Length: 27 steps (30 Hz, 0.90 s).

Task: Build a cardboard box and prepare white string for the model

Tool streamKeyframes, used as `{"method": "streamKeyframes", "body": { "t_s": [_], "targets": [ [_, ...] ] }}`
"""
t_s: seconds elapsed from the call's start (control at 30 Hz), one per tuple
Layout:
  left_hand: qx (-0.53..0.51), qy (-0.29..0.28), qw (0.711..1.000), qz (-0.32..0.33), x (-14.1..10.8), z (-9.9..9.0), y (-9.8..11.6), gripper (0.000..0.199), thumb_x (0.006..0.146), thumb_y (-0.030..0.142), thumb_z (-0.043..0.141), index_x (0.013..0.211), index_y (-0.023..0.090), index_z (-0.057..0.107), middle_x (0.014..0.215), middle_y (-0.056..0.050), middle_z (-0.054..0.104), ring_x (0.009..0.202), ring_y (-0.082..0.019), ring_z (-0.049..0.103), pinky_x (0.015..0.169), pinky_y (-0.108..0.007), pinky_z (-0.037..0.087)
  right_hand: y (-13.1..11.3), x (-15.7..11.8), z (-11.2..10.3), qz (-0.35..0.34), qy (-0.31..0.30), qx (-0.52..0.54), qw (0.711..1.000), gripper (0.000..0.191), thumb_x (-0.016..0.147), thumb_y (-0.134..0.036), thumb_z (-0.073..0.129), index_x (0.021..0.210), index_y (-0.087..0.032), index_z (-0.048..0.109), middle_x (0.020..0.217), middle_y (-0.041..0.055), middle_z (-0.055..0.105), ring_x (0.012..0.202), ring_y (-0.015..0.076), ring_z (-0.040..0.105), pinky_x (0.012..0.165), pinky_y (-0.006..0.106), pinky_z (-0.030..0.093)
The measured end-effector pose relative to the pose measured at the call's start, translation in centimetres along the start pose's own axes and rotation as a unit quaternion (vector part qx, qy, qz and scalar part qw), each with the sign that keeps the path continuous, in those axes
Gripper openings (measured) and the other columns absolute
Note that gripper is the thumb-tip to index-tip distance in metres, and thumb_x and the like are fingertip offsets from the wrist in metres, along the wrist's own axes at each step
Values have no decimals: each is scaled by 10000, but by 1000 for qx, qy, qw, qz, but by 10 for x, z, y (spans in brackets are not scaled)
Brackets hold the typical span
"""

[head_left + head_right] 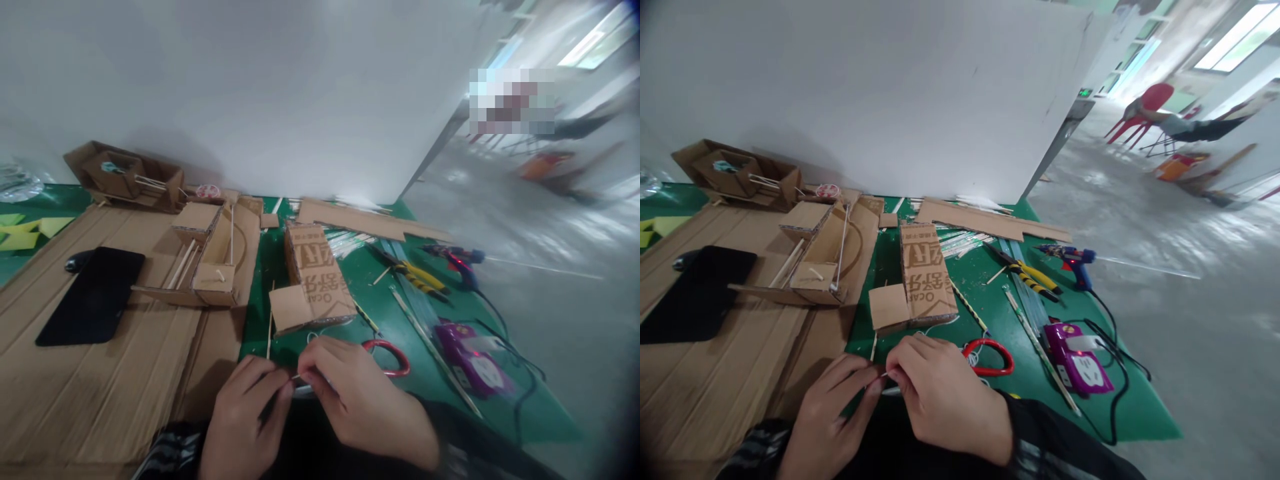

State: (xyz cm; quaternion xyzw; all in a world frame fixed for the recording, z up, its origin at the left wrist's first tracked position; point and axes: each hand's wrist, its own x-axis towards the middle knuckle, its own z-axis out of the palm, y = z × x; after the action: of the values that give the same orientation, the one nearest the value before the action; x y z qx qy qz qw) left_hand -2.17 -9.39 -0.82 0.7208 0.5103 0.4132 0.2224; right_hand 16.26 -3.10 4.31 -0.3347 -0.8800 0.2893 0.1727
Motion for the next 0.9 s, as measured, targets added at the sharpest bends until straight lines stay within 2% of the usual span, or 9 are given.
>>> {"method": "streamKeyframes", "body": {
  "t_s": [0.13,0.2,0.4,0.6,0.73,0.9],
  "targets": [
    [-99,-55,992,-59,2,-2,-1,179,948,155,533,869,200,687,814,-25,638,755,-139,624,678,-207,497,3,-1,-1,-3,-4,8,1000,170,853,-42,493,861,-212,497,836,18,618,713,156,558,625,272,415],
    [-143,-66,983,-96,4,-1,-1,198,955,208,545,843,208,707,824,-25,633,768,-136,636,682,-191,509,4,-2,-1,1,-5,20,1000,166,863,-46,500,868,-212,504,842,13,624,715,150,563,628,264,417],
    [-181,-67,971,-141,5,5,0,213,947,252,574,830,212,748,836,-30,635,801,-140,638,714,-188,513,7,-6,0,20,-3,44,999,154,892,-69,499,875,-222,507,862,22,641,755,161,588,654,269,443],
    [-191,-43,964,-178,-7,14,-10,130,949,264,564,1007,209,666,933,-37,716,844,-163,690,741,-225,546,8,-6,0,40,11,52,998,159,893,-60,503,881,-217,531,861,17,648,743,150,586,664,260,447],
    [-183,-73,965,-172,-7,11,-7,110,948,225,546,933,216,655,948,-30,715,881,-159,688,780,-226,541,9,-5,1,39,-1,53,998,149,891,-57,515,896,-198,562,859,18,649,739,143,580,667,252,438],
    [-195,-121,962,-145,-1,5,4,185,923,177,569,1023,240,711,1065,-44,720,978,-161,685,865,-223,531,11,-6,0,46,-17,67,997,132,922,-79,524,902,-191,592,879,11,657,787,132,593,709,231,445]
  ]
}}
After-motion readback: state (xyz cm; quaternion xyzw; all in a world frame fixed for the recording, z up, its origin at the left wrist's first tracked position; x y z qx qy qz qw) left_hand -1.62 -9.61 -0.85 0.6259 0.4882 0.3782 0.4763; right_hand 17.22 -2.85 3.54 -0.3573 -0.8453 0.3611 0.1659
